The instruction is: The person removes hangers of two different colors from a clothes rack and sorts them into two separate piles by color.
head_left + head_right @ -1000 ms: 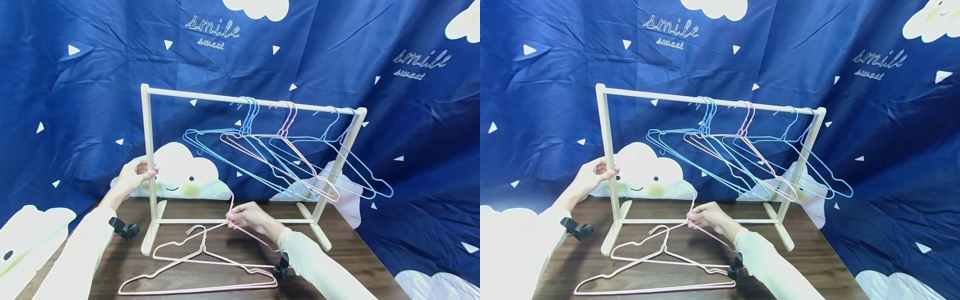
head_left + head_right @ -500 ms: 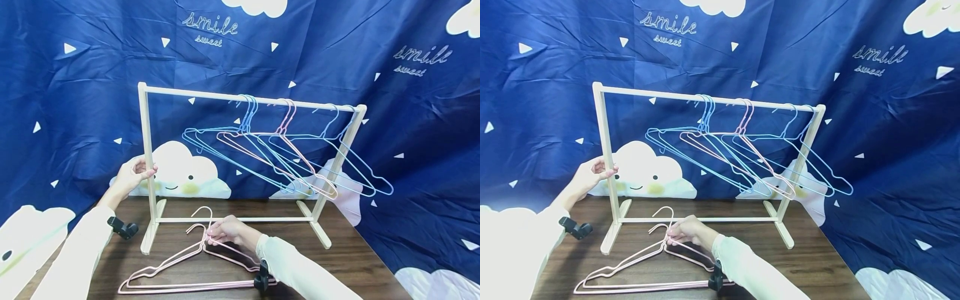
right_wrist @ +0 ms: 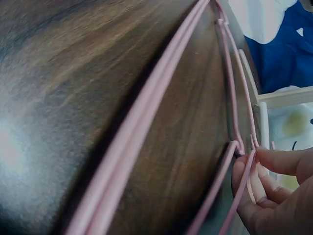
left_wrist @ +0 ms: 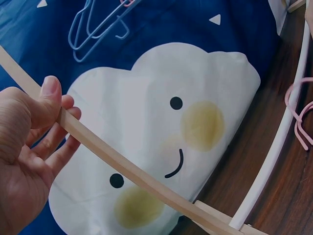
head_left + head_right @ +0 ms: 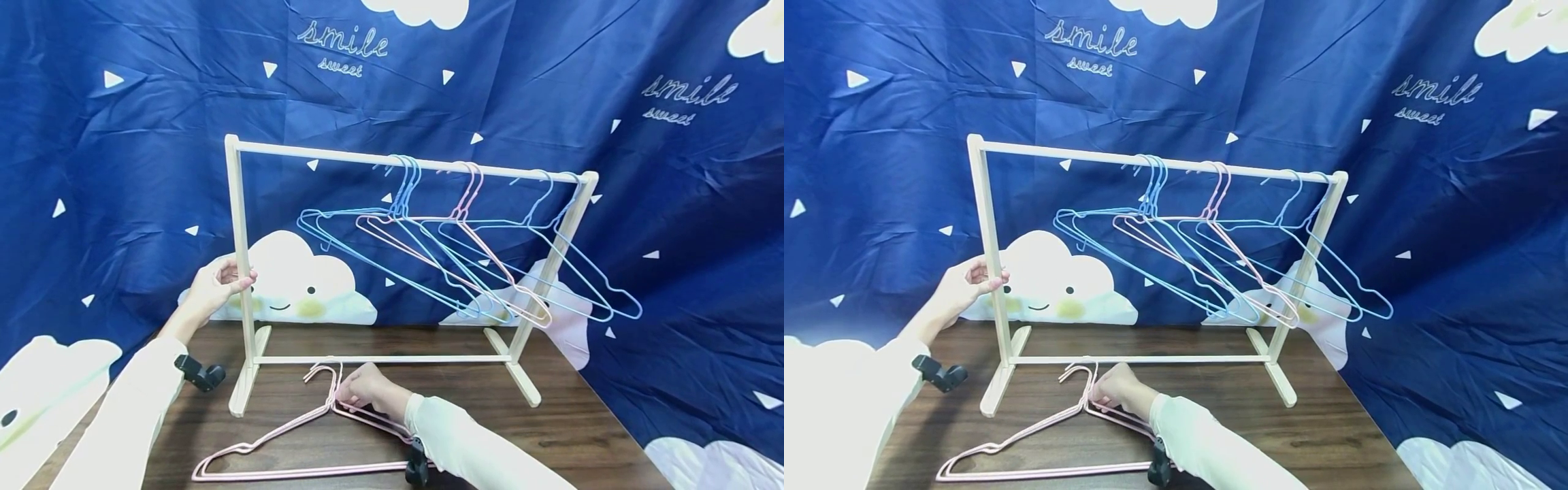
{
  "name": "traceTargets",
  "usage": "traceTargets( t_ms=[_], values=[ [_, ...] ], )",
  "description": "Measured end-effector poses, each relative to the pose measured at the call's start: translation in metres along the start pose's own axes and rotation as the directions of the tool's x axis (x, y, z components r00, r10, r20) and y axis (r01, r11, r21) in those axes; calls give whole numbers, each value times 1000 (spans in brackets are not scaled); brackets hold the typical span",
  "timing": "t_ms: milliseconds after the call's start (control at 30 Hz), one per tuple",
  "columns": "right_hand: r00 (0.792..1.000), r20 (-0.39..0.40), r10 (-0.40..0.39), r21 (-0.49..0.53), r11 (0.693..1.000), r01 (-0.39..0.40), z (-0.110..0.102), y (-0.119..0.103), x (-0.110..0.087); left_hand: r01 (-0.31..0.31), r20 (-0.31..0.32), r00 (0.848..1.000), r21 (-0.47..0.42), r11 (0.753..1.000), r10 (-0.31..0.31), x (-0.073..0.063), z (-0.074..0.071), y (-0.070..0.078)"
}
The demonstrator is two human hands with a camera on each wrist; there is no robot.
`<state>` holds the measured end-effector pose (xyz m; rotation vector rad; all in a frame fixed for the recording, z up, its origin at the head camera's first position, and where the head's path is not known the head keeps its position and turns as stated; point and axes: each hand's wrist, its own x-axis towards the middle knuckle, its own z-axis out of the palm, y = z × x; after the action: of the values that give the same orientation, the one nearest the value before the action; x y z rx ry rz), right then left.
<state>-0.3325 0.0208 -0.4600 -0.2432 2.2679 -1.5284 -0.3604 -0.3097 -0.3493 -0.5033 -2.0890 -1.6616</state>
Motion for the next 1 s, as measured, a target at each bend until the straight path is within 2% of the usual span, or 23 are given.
traceTargets(
  t_ms=[133, 300, 567, 833, 933, 1000],
  values=[
    [998, -67, -21, -89, 996, 15, 6, 2, -2, -1, -1, 1000, 1, 1000, 1, 0, 0, -1],
    [989, -136, -49, -150, 988, 28, 10, 3, -4, 2, -1, 1000, 13, 1000, -2, 0, -1, -1],
    [982, -174, -66, -190, 981, 33, 12, 6, -2, -4, -3, 1000, 25, 1000, 4, 0, 0, 0],
    [984, -165, -62, -219, 975, 25, 11, 3, -3, -16, 1, 1000, 22, 1000, 16, 0, 1, 2],
    [990, -111, -85, -277, 960, 51, 7, -4, -7, -19, 4, 1000, 13, 1000, 19, 0, 2, 1],
    [991, -54, -125, -336, 936, 100, 1, -15, -12, -21, 5, 1000, 9, 1000, 21, -1, 2, 1]
  ],
)
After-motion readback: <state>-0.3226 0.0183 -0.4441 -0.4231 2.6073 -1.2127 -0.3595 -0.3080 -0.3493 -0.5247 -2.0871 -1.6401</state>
